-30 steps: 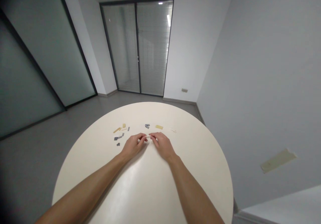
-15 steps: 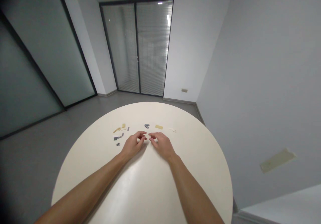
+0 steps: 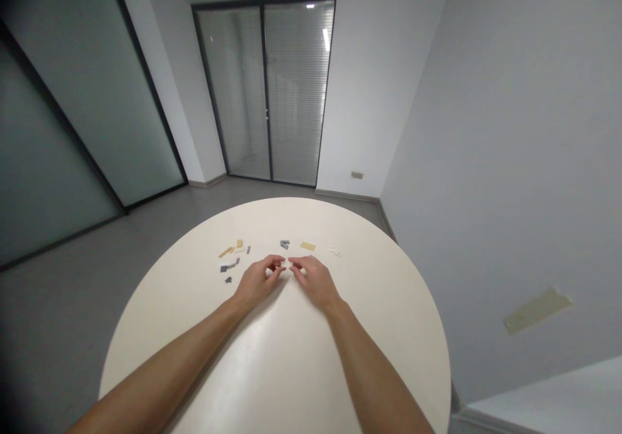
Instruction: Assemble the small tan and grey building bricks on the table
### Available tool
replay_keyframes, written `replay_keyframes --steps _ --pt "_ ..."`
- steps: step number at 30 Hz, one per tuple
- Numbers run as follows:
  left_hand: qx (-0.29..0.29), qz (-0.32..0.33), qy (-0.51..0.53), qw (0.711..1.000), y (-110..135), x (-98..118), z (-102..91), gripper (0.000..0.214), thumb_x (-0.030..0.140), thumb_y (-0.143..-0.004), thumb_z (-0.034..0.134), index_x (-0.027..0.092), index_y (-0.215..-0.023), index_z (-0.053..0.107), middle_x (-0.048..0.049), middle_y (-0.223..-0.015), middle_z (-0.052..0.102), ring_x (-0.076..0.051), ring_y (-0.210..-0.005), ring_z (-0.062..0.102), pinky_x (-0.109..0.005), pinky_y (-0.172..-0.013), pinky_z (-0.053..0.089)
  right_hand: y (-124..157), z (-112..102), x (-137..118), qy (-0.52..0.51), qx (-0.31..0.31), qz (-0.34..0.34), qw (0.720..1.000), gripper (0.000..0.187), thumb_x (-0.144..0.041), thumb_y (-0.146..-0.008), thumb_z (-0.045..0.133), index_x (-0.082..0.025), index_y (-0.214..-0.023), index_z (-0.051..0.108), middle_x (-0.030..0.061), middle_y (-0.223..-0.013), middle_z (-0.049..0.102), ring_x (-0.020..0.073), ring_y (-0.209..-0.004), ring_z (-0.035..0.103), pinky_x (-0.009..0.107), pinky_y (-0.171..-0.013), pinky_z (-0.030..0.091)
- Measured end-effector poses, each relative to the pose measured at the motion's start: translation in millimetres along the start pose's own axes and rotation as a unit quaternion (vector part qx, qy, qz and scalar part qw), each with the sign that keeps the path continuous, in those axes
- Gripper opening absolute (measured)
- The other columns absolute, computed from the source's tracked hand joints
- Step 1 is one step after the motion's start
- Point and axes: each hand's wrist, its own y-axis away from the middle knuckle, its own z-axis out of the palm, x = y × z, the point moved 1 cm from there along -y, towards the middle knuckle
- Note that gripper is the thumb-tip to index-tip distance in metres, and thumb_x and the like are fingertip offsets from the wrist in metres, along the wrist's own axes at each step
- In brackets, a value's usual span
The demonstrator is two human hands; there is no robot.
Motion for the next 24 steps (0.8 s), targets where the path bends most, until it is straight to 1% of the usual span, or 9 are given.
replay_keyframes --steps 4,7,11,16,21,24 --pt "0.0 -0.003 -0.002 1.0 -0.3 -0.5 0.6 0.025 0.037 -0.093 0.051 0.025 -0.111 0.065 0.0001 -0.097 0.074 -0.016 -0.081 0.067 -0.027 -0.075 0.048 0.1 0.2 0.9 0.001 0.0 0.0 1.0 0.022 -0.03 -0.095 0.057 -0.025 -0.115 0.067 0.0036 -0.103 0.071 0.0186 -0.096 0.063 0.034 -0.089 0.048" --pt "-0.005 -0.01 0.004 1.0 -0.7 0.1 0.4 0.028 0.04 -0.094 0.049 0.025 -0.111 0.066 -0.0011 -0.101 0.074 -0.018 -0.085 0.067 -0.028 -0.075 0.049 -0.1 0.6 1.7 0.003 -0.004 0.002 1.0 0.021 -0.031 -0.096 0.056 -0.025 -0.113 0.068 0.0035 -0.105 0.071 0.0188 -0.098 0.063 0.034 -0.09 0.048" --pt "-0.014 -0.006 0.015 1.0 -0.9 1.2 -0.7 0.027 0.036 -0.095 0.047 0.026 -0.109 0.067 -0.0001 -0.102 0.075 -0.018 -0.089 0.068 -0.027 -0.076 0.05 -0.3 0.1 1.4 0.002 -0.007 -0.005 1.0 0.02 -0.032 -0.097 0.054 -0.026 -0.109 0.069 0.0029 -0.105 0.072 0.0191 -0.099 0.063 0.034 -0.09 0.047" --pt "-0.019 0.007 0.019 1.0 -0.1 5.2 -3.3 0.025 0.034 -0.095 0.046 0.029 -0.104 0.069 0.0027 -0.095 0.075 -0.016 -0.084 0.068 -0.025 -0.072 0.049 -0.5 -1.1 -0.9 -0.005 -0.012 -0.008 1.0 0.021 -0.031 -0.099 0.049 -0.026 -0.106 0.069 0.0033 -0.104 0.072 0.0193 -0.099 0.063 0.035 -0.09 0.047" --pt "-0.025 0.001 0.019 1.0 0.9 11.2 -5.8 0.027 0.039 -0.096 0.045 0.028 -0.102 0.069 0.0022 -0.089 0.075 -0.015 -0.076 0.068 -0.025 -0.07 0.048 -0.5 -0.1 -2.5 -0.01 -0.01 0.008 1.0 0.017 -0.028 -0.098 0.05 -0.024 -0.105 0.065 0.0033 -0.099 0.07 0.0182 -0.094 0.063 0.033 -0.087 0.047" --pt "-0.026 0.0 0.013 1.0 1.0 12.4 -6.5 0.028 0.039 -0.096 0.043 0.027 -0.101 0.069 0.0018 -0.088 0.074 -0.015 -0.076 0.067 -0.025 -0.07 0.047 -0.2 0.4 -3.2 -0.011 -0.012 0.013 1.0 0.015 -0.025 -0.097 0.051 -0.024 -0.106 0.063 0.0023 -0.099 0.07 0.0174 -0.092 0.063 0.032 -0.087 0.047"
